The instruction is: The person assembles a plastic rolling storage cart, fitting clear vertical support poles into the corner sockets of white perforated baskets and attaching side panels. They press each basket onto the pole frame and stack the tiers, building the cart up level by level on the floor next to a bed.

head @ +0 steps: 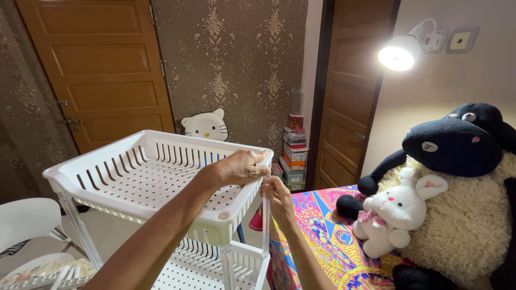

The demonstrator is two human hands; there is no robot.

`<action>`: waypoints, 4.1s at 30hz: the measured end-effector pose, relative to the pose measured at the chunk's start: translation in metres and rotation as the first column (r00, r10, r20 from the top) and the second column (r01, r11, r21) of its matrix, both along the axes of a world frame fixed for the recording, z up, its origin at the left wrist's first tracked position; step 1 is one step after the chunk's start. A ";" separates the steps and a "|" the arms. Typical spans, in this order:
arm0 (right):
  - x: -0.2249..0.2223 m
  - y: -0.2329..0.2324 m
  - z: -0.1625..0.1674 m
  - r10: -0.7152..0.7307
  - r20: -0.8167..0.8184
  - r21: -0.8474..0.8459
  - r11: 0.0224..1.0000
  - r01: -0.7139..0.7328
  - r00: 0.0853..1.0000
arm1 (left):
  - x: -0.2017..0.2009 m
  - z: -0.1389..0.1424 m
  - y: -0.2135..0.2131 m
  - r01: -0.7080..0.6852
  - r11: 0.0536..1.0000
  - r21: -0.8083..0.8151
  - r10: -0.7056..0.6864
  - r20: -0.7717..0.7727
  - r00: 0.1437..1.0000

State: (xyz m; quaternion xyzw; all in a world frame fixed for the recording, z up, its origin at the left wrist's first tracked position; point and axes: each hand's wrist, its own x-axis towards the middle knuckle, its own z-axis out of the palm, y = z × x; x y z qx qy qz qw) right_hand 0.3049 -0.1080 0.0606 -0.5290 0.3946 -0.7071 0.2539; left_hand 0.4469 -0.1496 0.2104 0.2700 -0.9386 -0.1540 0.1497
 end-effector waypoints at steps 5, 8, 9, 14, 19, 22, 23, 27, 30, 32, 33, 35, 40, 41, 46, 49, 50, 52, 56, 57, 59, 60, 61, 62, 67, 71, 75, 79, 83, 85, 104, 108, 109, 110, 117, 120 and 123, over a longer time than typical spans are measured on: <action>-0.012 0.000 0.003 0.125 -0.026 -0.025 0.992 -0.126 0.992 | 0.007 -0.006 -0.007 0.153 0.924 -0.352 -0.196 -0.090 0.977; -0.028 -0.005 0.030 -0.142 -0.080 -0.183 0.975 0.126 0.987 | 0.008 -0.008 -0.013 -0.020 1.000 0.009 0.020 -0.081 0.996; -0.034 -0.005 0.045 -0.163 -0.125 -0.241 0.962 0.130 0.979 | 0.008 -0.006 -0.017 -0.029 0.999 0.031 0.031 -0.071 0.997; -0.060 0.004 0.131 -0.364 -0.335 -0.489 0.856 0.170 0.869 | 0.027 -0.002 -0.040 0.002 1.000 0.025 0.001 -0.103 0.995; -0.043 -0.010 0.145 -0.287 -0.610 -0.317 0.943 0.105 0.738 | 0.052 -0.012 -0.046 -0.123 0.989 -0.086 0.116 -0.075 0.990; -0.028 -0.023 0.125 0.022 -0.837 0.041 0.999 0.023 0.547 | 0.056 -0.016 -0.042 -0.212 0.977 -0.033 0.212 0.006 0.977; -0.030 -0.024 0.121 0.015 -0.851 0.053 0.997 0.056 0.525 | 0.055 -0.015 -0.040 -0.225 0.974 -0.013 0.226 0.008 0.974; -0.028 -0.027 0.120 0.014 -0.879 0.078 0.990 0.115 0.478 | 0.058 -0.010 -0.031 -0.207 0.978 -0.039 0.208 0.017 0.978; -0.026 -0.025 0.121 0.021 -0.854 0.099 0.987 0.123 0.520 | 0.069 -0.001 -0.024 -0.194 0.980 -0.042 0.193 -0.026 0.981; -0.021 -0.018 0.122 -0.014 -0.819 0.095 0.982 0.161 0.573 | 0.082 0.007 -0.020 -0.239 0.971 0.018 0.238 0.029 0.971; -0.018 -0.012 0.124 -0.053 -0.798 0.080 0.978 0.193 0.600 | 0.090 0.009 -0.017 -0.213 0.977 -0.011 0.213 -0.009 0.977; -0.009 0.001 0.131 -0.109 -0.769 0.037 0.976 0.214 0.630 | 0.115 0.013 -0.011 -0.167 0.983 -0.076 0.161 -0.081 0.984; 0.029 0.054 0.143 0.008 -0.689 0.056 0.998 0.043 0.725 | 0.168 0.002 0.005 -0.247 0.963 -0.111 0.234 -0.118 0.965; 0.040 0.063 0.143 0.049 -0.706 0.074 0.997 0.005 0.707 | 0.176 -0.002 0.007 -0.204 0.964 -0.170 0.176 -0.163 0.971; 0.091 0.083 0.126 -0.156 -0.987 -0.162 0.968 -0.193 0.047 | 0.194 -0.016 0.013 -0.387 0.921 -0.041 0.379 -0.128 0.916; 0.097 0.095 0.130 -0.111 -0.994 -0.112 0.990 -0.088 0.010 | 0.197 -0.023 0.016 -0.340 0.940 -0.040 0.332 -0.129 0.934; 0.099 0.096 0.136 -0.124 -0.991 -0.126 0.992 -0.028 0.056 | 0.198 -0.025 0.016 -0.310 0.950 -0.034 0.303 -0.125 0.945; 0.101 0.098 0.152 -0.161 -0.977 -0.149 0.984 0.094 0.138 | 0.196 -0.027 0.016 -0.301 0.951 -0.066 0.287 -0.171 0.943; 0.121 0.111 0.147 -0.222 -0.955 -0.171 0.955 0.244 0.197 | 0.200 -0.030 0.017 -0.320 0.947 -0.043 0.311 -0.144 0.939; 0.135 0.111 0.132 -0.086 -0.996 -0.091 0.940 0.330 -0.030 | 0.201 -0.030 0.019 -0.316 0.947 -0.060 0.303 -0.156 0.940; 0.144 0.114 0.124 0.036 -0.995 -0.001 0.933 0.360 -0.097 | 0.202 -0.029 0.022 -0.302 0.948 -0.097 0.282 -0.179 0.943; 0.143 0.116 0.125 0.002 -0.999 0.013 0.959 0.282 0.038 | 0.201 -0.026 0.024 -0.320 0.945 -0.076 0.305 -0.161 0.939; 0.147 0.114 0.125 -0.027 -0.983 0.009 0.981 0.192 0.183 | 0.204 -0.023 0.026 -0.343 0.937 -0.064 0.333 -0.136 0.933; 0.149 0.116 0.123 -0.005 -0.975 0.047 0.973 0.228 0.224 | 0.205 -0.024 0.030 -0.358 0.933 -0.044 0.352 -0.099 0.931; 0.162 0.123 0.132 -0.016 -0.952 0.084 0.948 0.308 0.306 | 0.215 -0.021 0.046 -0.313 0.950 -0.016 0.296 -0.286 0.911; 0.175 0.138 0.135 -0.150 -0.924 -0.064 0.967 0.246 0.351 | 0.223 -0.025 0.056 -0.230 0.967 -0.109 0.121 -0.599 0.792; 0.190 0.146 0.138 -0.262 -0.896 -0.153 0.940 0.306 0.358 | 0.244 -0.031 0.061 -0.205 0.952 -0.227 -0.065 -0.806 0.588; 0.211 0.147 0.139 -0.376 -0.881 -0.266 0.895 0.359 0.285 | 0.277 -0.043 0.064 -0.273 0.949 -0.156 -0.038 -0.919 0.392; 0.234 0.145 0.133 -0.437 -0.887 -0.359 0.857 0.370 0.149 | 0.320 -0.065 0.052 -0.426 0.893 -0.143 -0.054 -0.975 0.214; 0.242 0.144 0.129 -0.376 -0.925 -0.308 0.825 0.474 0.053 | 0.341 -0.082 0.040 -0.590 0.806 -0.048 0.052 -0.987 0.152; 0.229 0.127 0.021 -0.488 0.165 -0.245 0.821 0.515 0.857 | 0.412 -0.133 -0.012 -0.134 0.942 0.306 0.332 -0.901 0.279; 0.213 0.118 0.028 -0.522 0.226 -0.218 0.796 0.565 0.823 | 0.418 -0.140 -0.011 0.026 0.953 0.302 0.289 -0.932 0.220; 0.210 0.116 0.030 -0.534 0.237 -0.199 0.791 0.579 0.812 | 0.418 -0.142 -0.009 0.057 0.951 0.303 0.286 -0.936 0.205; 0.206 0.115 0.033 -0.518 0.254 -0.210 0.795 0.569 0.817 | 0.418 -0.145 -0.007 0.089 0.949 0.302 0.282 -0.940 0.190; 0.179 0.106 0.046 -0.388 0.254 -0.309 0.836 0.454 0.886 | 0.425 -0.159 0.028 0.269 0.912 0.309 0.273 -0.948 0.163; 0.170 0.100 0.049 -0.341 0.249 -0.261 0.878 0.402 0.907 | 0.422 -0.162 0.041 0.302 0.914 0.271 0.217 -0.955 0.203; 0.173 0.096 0.048 -0.766 -0.036 -0.295 0.621 0.726 0.642 | 0.412 -0.168 0.050 0.325 0.905 0.276 0.210 -0.952 0.223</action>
